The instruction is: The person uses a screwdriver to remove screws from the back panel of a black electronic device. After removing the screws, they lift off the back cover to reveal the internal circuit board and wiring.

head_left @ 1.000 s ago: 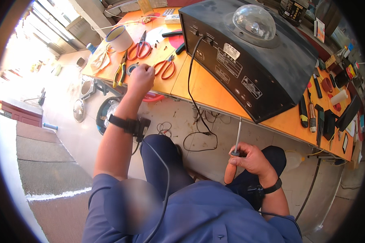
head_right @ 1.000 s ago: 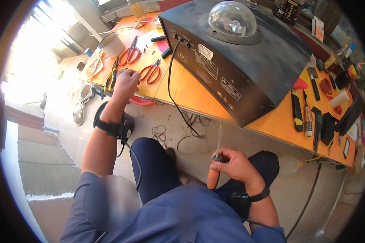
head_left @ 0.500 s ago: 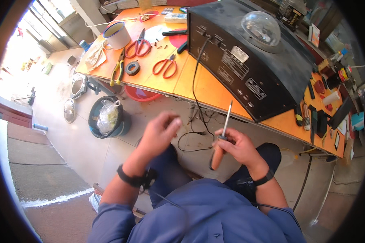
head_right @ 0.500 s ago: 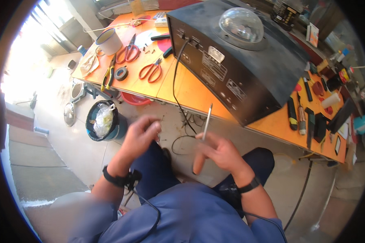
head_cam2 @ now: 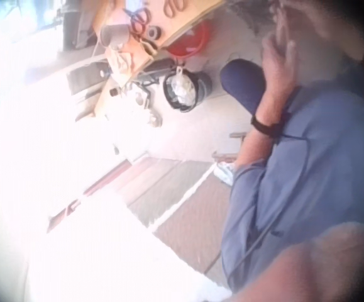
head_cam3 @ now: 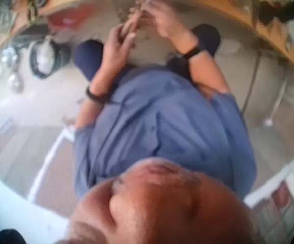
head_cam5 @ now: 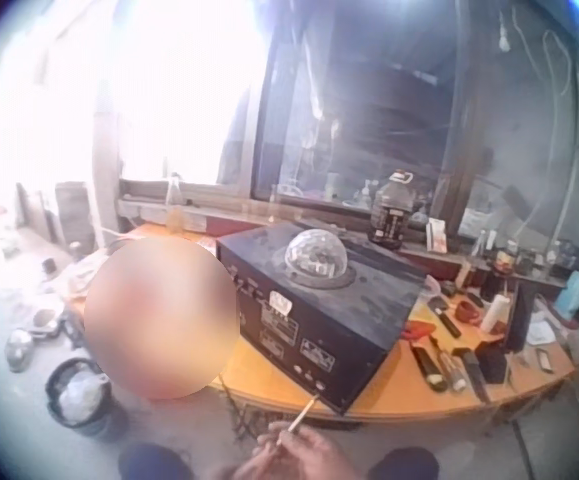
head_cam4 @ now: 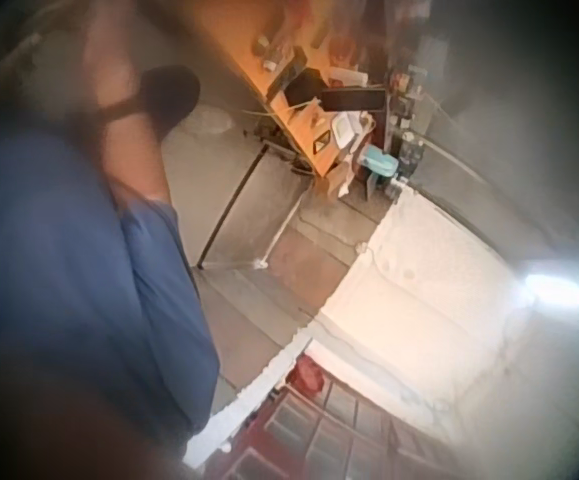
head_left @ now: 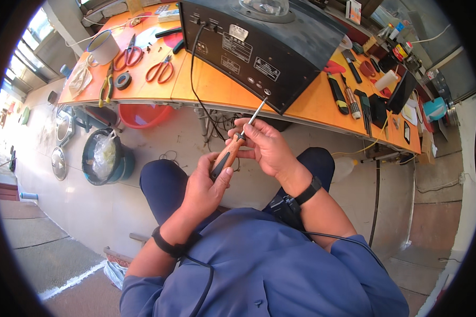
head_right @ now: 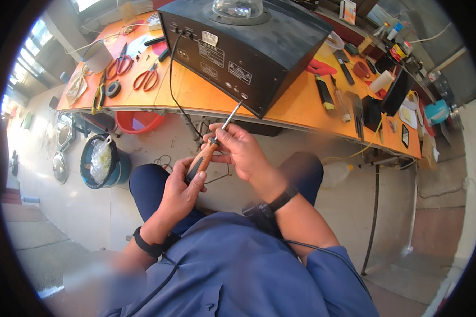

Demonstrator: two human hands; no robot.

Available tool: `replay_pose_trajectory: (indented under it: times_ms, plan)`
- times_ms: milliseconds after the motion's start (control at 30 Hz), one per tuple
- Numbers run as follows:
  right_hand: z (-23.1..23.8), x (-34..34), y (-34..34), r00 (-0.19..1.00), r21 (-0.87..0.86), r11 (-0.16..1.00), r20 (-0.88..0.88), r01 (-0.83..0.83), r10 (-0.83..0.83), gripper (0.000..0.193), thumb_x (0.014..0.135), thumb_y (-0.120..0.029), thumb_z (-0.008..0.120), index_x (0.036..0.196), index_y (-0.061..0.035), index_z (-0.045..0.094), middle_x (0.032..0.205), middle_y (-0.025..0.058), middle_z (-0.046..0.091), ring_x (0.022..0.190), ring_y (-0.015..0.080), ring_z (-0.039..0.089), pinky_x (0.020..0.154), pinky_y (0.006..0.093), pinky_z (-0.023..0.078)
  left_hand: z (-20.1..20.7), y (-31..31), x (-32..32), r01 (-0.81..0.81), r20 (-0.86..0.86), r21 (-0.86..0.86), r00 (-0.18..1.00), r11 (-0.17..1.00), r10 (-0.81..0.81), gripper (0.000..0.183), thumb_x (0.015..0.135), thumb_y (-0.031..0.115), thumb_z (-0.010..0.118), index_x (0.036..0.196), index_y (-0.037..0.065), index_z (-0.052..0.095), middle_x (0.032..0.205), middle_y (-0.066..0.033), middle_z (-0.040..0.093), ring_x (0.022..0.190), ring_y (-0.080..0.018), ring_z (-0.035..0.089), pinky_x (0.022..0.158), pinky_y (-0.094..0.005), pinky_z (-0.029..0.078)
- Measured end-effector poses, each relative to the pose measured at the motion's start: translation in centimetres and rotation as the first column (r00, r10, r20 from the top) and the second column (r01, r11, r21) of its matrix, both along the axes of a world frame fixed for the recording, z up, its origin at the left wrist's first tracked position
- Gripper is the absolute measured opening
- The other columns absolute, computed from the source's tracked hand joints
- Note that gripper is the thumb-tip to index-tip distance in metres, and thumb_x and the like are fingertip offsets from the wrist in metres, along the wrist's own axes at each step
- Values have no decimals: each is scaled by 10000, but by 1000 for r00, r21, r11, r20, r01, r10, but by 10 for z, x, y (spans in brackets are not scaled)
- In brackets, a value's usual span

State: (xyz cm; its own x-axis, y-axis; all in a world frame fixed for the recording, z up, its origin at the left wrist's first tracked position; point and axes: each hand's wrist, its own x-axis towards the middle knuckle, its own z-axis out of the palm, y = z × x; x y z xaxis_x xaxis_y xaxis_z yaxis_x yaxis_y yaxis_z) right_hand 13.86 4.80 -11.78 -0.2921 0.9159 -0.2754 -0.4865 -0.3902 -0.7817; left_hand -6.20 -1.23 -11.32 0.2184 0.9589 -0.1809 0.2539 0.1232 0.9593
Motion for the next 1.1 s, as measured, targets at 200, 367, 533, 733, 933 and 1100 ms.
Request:
replay_pose_trajectory:
  times_ms: [200,367,533,733,933,1100]
  plan:
    - [-4,14,0,998,-32,997,7,63,-63,276,1075,-281,562,1245,-71,619,1134,117,710,1046,258,721,905,449,614,-3,2,8,76,-287,320,958,944,20,483,943,290,736,1284,23,522,1049,-222,700,912,-405,707,773,-454,556]
    - [-7,22,-1,996,-65,994,-9,83,-84,254,1073,-265,563,1227,-72,622,1151,133,711,1058,278,721,906,453,613,-5,5,14,110,-305,329,952,938,-5,486,927,275,745,1271,15,519,1069,-227,689,953,-415,693,799,-466,551]
    - [-9,28,-1,996,-70,993,-7,93,-94,249,1073,-255,560,1226,-69,621,1149,137,714,1053,278,724,904,449,613,-6,8,18,129,-306,314,951,941,-29,499,920,269,755,1273,13,513,1075,-231,692,958,-414,696,806,-462,552]
    - [-10,29,-3,997,-56,995,-14,79,-80,240,1075,-274,563,1215,-86,614,1138,118,715,1039,244,724,879,438,618,-5,6,18,149,-337,322,941,935,-34,509,915,263,766,1274,16,503,1060,-230,705,951,-414,705,800,-448,555]
    - [-10,29,-3,997,-43,996,6,83,-83,251,1077,-267,557,1229,-76,612,1143,121,712,1051,248,720,887,438,618,-3,6,19,146,-342,299,939,943,-37,506,911,263,769,1267,16,507,1063,-232,702,951,-417,704,805,-450,556]
    - [-10,30,-2,996,-32,996,-6,88,-88,254,1077,-250,553,1237,-65,621,1141,132,714,1049,263,723,894,443,620,-5,6,20,143,-343,332,939,932,-22,510,910,266,765,1271,13,507,1081,-227,685,948,-412,699,788,-469,556]
